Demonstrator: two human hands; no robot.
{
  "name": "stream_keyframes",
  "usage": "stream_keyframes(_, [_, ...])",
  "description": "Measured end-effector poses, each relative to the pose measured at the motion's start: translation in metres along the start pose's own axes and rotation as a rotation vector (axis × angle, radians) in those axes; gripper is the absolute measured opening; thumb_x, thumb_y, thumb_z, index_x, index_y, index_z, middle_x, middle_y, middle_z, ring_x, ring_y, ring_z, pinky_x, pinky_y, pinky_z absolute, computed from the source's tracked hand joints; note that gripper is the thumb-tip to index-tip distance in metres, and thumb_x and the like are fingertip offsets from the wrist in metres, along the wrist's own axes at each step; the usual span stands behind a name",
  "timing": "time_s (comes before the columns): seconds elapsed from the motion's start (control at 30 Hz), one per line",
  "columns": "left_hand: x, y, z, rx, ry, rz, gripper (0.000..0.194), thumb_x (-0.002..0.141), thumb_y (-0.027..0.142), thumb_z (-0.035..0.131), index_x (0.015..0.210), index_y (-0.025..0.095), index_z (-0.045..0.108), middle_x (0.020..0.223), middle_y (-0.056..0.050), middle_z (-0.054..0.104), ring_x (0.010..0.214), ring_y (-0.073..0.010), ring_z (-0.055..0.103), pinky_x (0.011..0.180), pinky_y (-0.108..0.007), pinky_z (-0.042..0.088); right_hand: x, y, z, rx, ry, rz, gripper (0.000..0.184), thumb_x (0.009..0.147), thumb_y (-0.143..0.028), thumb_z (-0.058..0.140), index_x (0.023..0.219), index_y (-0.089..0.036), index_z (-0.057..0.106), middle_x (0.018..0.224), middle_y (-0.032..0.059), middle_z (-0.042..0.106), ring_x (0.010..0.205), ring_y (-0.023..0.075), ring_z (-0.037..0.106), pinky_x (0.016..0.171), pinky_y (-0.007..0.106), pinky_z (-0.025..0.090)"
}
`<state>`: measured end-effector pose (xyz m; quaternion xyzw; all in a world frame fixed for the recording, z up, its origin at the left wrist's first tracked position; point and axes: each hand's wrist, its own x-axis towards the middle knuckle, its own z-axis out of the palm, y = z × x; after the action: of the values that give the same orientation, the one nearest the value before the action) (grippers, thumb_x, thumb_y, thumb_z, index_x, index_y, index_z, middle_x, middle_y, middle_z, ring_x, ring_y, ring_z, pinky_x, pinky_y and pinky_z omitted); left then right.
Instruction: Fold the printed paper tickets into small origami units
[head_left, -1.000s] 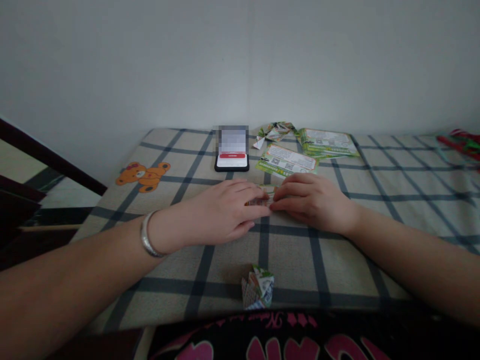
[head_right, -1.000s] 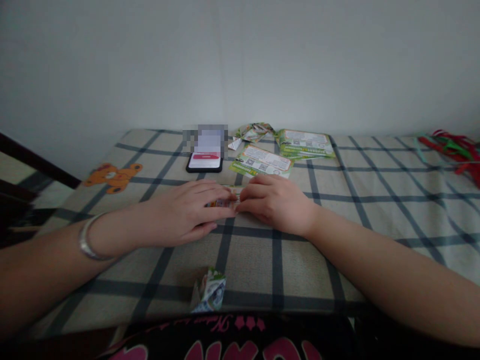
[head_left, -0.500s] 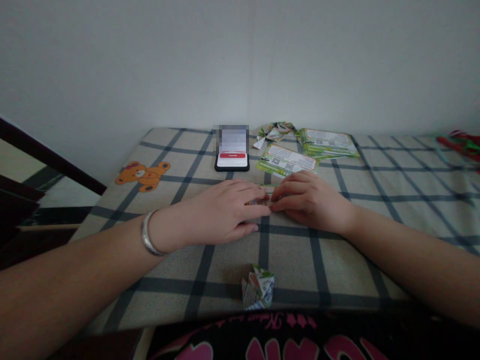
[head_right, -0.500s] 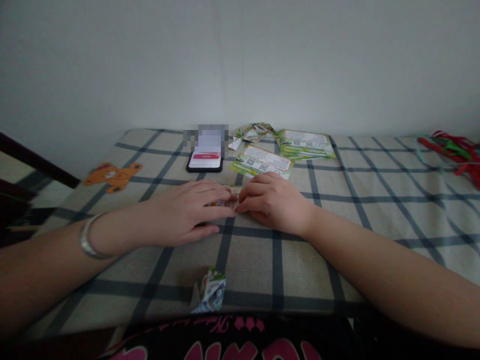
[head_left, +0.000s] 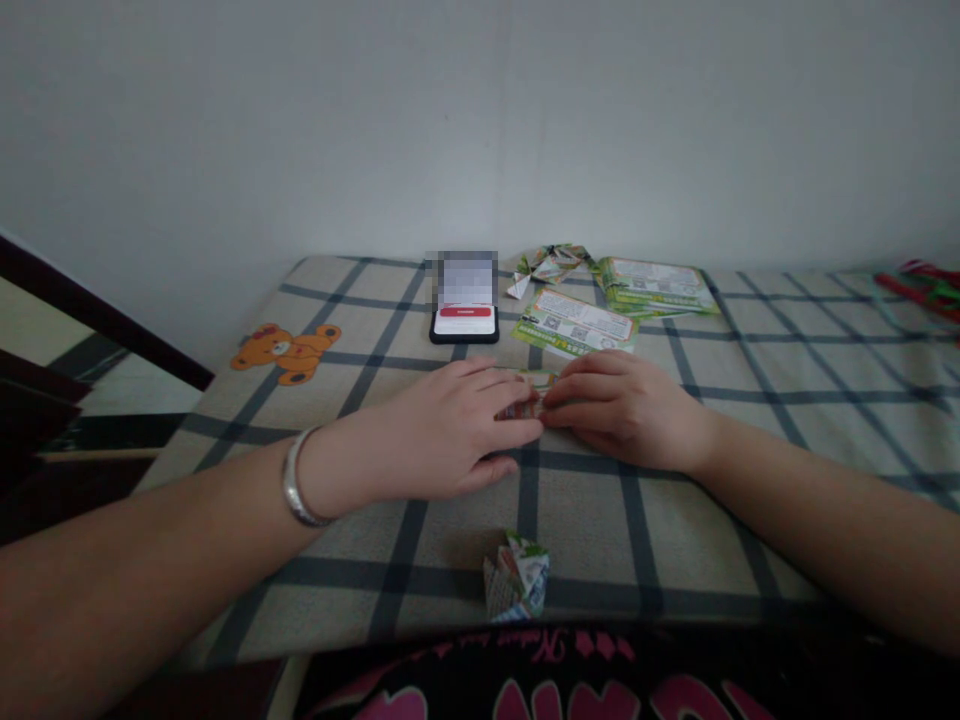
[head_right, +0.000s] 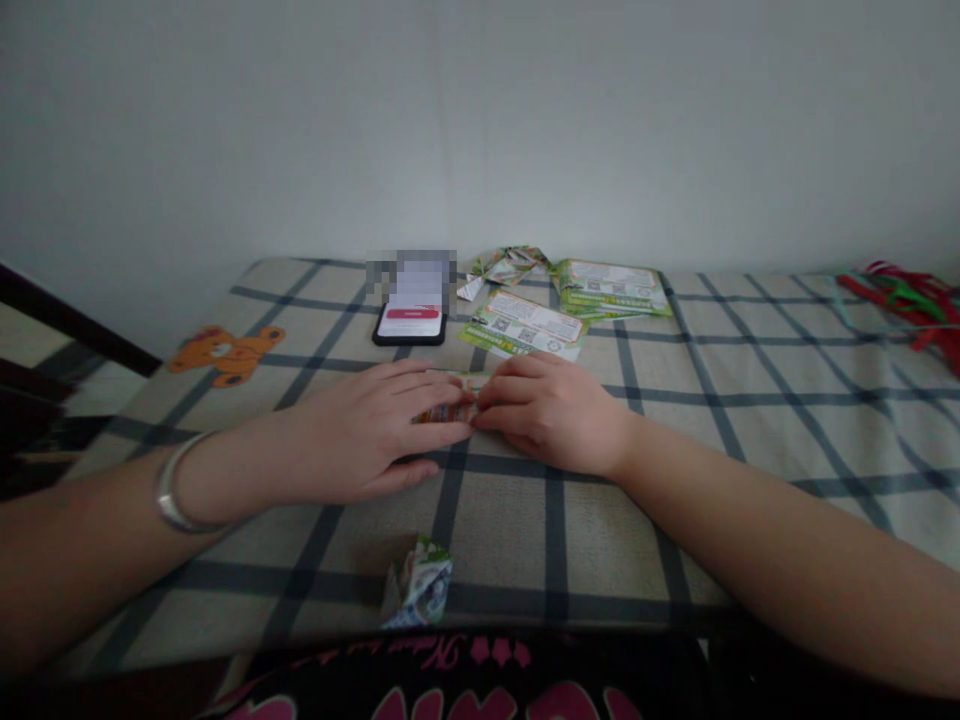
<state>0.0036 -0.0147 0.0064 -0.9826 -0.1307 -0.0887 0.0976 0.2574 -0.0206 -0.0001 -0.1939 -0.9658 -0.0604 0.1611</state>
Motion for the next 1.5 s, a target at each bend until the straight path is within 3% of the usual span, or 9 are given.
stream_keyframes(0.37, [0.002,0.003,-0.001,-0.003,-0.021,-0.012,0.031,0.087,0.037,0.058,0.113,0.02,0.062,0.122,-0.014,0.06,0.117,-0.029,0.055,0.105,-0.05,0.04,0.0,-0.005,0.002,-0.046,0.051,0.005,0.015,0.093,-0.025,0.055,0.1,-0.021,0.067,0.102,-0.0007,0.072,0.098,0.0195,0.061,0.084,0.034,0.046])
stream_keyframes(0.8, [0.003,0.006,-0.005,-0.043,-0.001,-0.012,0.033,0.082,0.026,0.056,0.113,0.018,0.064,0.12,-0.014,0.061,0.114,-0.0289,0.056,0.101,-0.047,0.045,-0.002,-0.004,-0.008,-0.109,-0.059,0.081,0.019,0.09,-0.023,0.055,0.102,-0.024,0.07,0.112,0.0028,0.068,0.1,0.0227,0.059,0.082,0.036,0.045])
stream_keyframes(0.97, [0.002,0.006,-0.005,-0.044,-0.014,-0.013,0.033,0.082,0.026,0.057,0.113,0.018,0.063,0.12,-0.014,0.061,0.116,-0.0294,0.055,0.104,-0.048,0.042,-0.006,-0.001,-0.009,-0.11,-0.097,0.17,0.02,0.085,-0.021,0.059,0.1,-0.025,0.071,0.116,0.0023,0.068,0.091,0.0208,0.063,0.075,0.034,0.045])
stream_keyframes(1.5, [0.002,0.005,-0.003,-0.062,-0.019,-0.016,0.034,0.082,0.024,0.057,0.115,0.018,0.063,0.127,-0.015,0.059,0.118,-0.0299,0.055,0.105,-0.05,0.041,-0.008,0.006,-0.017,-0.127,-0.138,0.213,0.02,0.085,-0.018,0.055,0.095,-0.02,0.072,0.1,0.0053,0.071,0.086,0.0195,0.063,0.071,0.032,0.044])
